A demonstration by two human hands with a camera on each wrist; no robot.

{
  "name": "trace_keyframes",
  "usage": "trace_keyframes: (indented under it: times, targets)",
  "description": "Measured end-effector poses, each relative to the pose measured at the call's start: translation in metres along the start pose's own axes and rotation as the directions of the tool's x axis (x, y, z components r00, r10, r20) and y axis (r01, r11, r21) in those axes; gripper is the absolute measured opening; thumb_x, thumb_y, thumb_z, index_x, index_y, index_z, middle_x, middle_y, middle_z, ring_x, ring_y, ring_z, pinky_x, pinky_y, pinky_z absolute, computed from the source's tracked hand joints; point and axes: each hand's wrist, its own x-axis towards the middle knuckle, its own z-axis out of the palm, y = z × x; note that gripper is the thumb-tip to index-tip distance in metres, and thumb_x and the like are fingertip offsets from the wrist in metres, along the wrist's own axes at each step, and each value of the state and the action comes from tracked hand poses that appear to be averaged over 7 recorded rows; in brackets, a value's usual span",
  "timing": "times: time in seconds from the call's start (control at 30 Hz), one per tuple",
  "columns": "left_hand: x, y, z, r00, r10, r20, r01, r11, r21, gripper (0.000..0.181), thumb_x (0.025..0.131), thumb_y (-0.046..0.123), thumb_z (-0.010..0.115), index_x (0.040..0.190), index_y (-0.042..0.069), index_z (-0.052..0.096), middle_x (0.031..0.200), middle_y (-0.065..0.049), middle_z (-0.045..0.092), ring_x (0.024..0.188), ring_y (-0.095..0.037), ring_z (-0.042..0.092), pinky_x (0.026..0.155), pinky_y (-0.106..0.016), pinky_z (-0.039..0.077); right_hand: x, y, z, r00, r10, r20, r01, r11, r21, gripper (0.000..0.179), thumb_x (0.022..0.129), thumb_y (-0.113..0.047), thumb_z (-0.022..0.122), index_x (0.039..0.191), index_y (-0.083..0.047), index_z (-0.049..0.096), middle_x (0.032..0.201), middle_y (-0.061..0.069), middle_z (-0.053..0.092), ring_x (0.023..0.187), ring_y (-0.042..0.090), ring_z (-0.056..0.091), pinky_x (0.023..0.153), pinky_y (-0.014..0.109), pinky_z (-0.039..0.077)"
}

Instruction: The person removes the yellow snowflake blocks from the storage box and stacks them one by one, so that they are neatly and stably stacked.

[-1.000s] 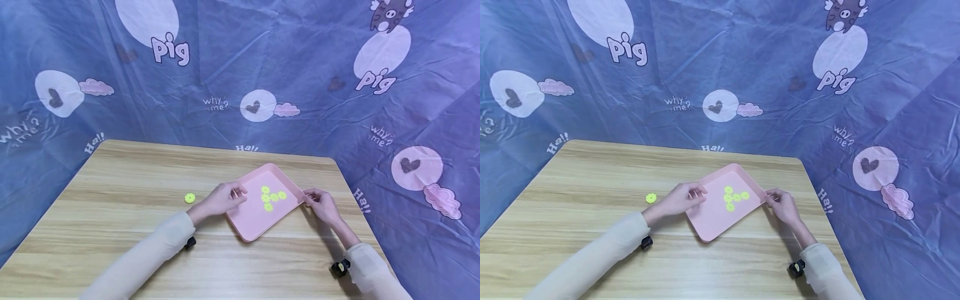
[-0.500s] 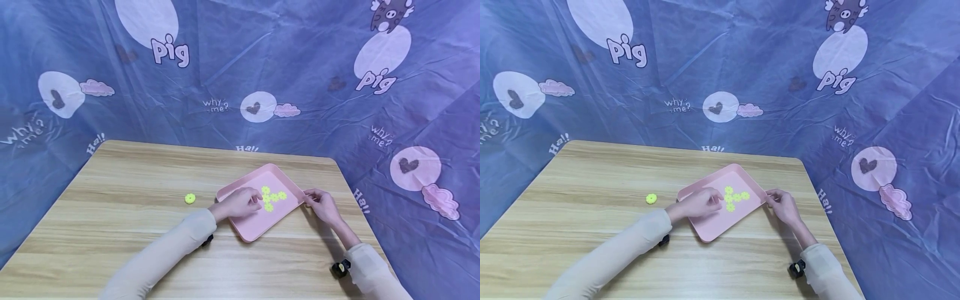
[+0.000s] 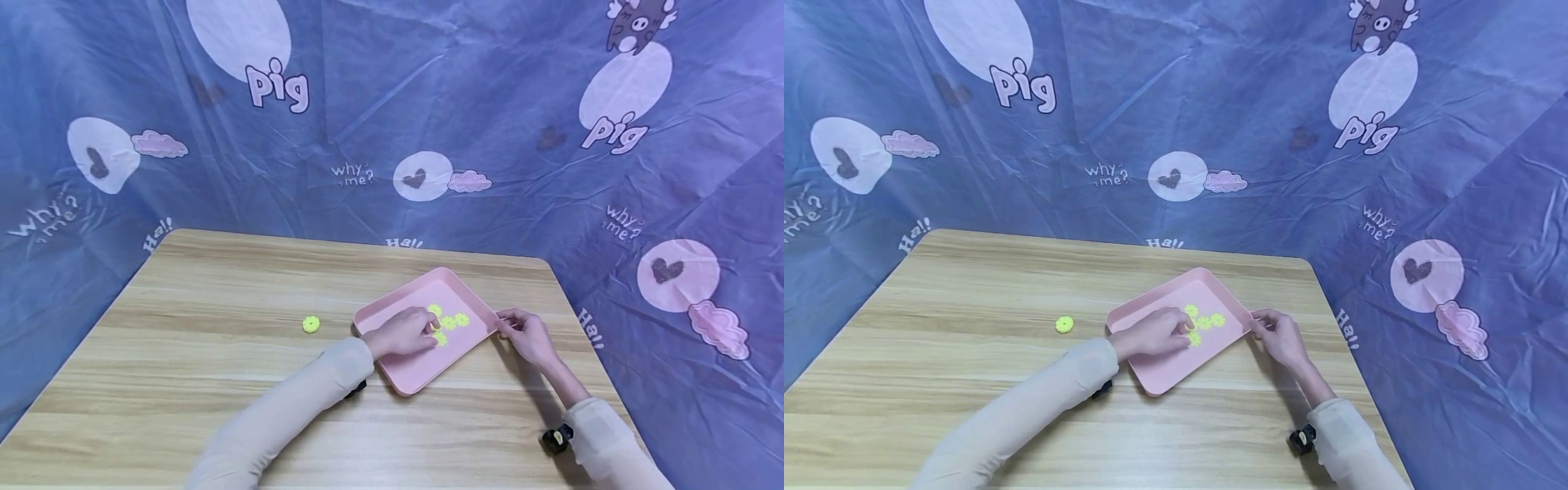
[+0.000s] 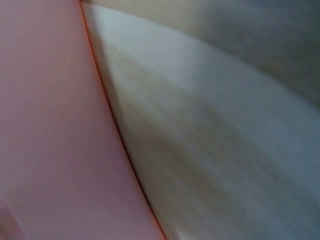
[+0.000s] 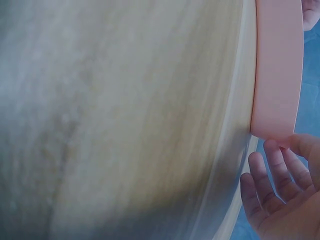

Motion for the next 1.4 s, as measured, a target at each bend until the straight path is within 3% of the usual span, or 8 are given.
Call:
trace_keyframes:
  times: [0.53, 0.77, 1.13, 1.4]
  targets:
    - [0.01, 0.006, 0.008, 0.998, -0.05, 0.045, 0.046, 0.995, 0.091, 0.027, 0.098, 0.029, 0.074, 0.123, 0.019, 0.076, 0.088, 0.007, 0.06, 0.09, -0.009, 0.052, 0.08, -0.021, 0.042, 0.0, 0.002, -0.002, 1.0, -0.006, 0.012, 0.005, 1.0, 0.006, 0.025, 0.1, -0.006, 0.068, 0.119, 0.009, 0.071, 0.089, 0.023, 0.075, 0.066, 0.004, 0.068, 0.06, 0.016, 0.048]
    - [0.009, 0.007, 0.01, 0.998, -0.052, 0.037, 0.049, 0.995, 0.083, 0.026, 0.095, 0.028, 0.078, 0.119, 0.019, 0.076, 0.092, 0.005, 0.062, 0.09, -0.009, 0.052, 0.079, -0.02, 0.042, -0.001, 0.003, -0.003, 1.0, -0.01, 0.013, 0.01, 1.0, 0.0, 0.024, 0.1, -0.007, 0.069, 0.119, 0.008, 0.072, 0.088, 0.022, 0.076, 0.066, 0.004, 0.068, 0.06, 0.016, 0.047]
    - [0.004, 0.006, 0.009, 0.997, -0.074, 0.032, 0.073, 0.997, 0.031, 0.029, 0.091, 0.026, 0.083, 0.115, 0.014, 0.073, 0.1, 0.001, 0.067, 0.094, -0.01, 0.059, 0.089, -0.023, 0.05, -0.002, 0.005, -0.005, 1.0, -0.009, 0.019, 0.009, 1.0, 0.009, 0.025, 0.1, -0.005, 0.068, 0.119, 0.009, 0.071, 0.089, 0.023, 0.076, 0.066, 0.003, 0.068, 0.06, 0.016, 0.048]
    - [-0.002, 0.003, 0.005, 0.995, -0.103, 0.02, 0.103, 0.995, -0.014, 0.025, 0.09, 0.022, 0.084, 0.109, 0.014, 0.07, 0.094, 0.005, 0.066, 0.088, -0.007, 0.058, 0.085, -0.022, 0.05, -0.001, 0.006, -0.007, 1.0, -0.006, 0.028, 0.006, 1.0, 0.0, 0.025, 0.1, -0.005, 0.068, 0.12, 0.01, 0.071, 0.09, 0.022, 0.075, 0.066, 0.003, 0.068, 0.06, 0.017, 0.048]
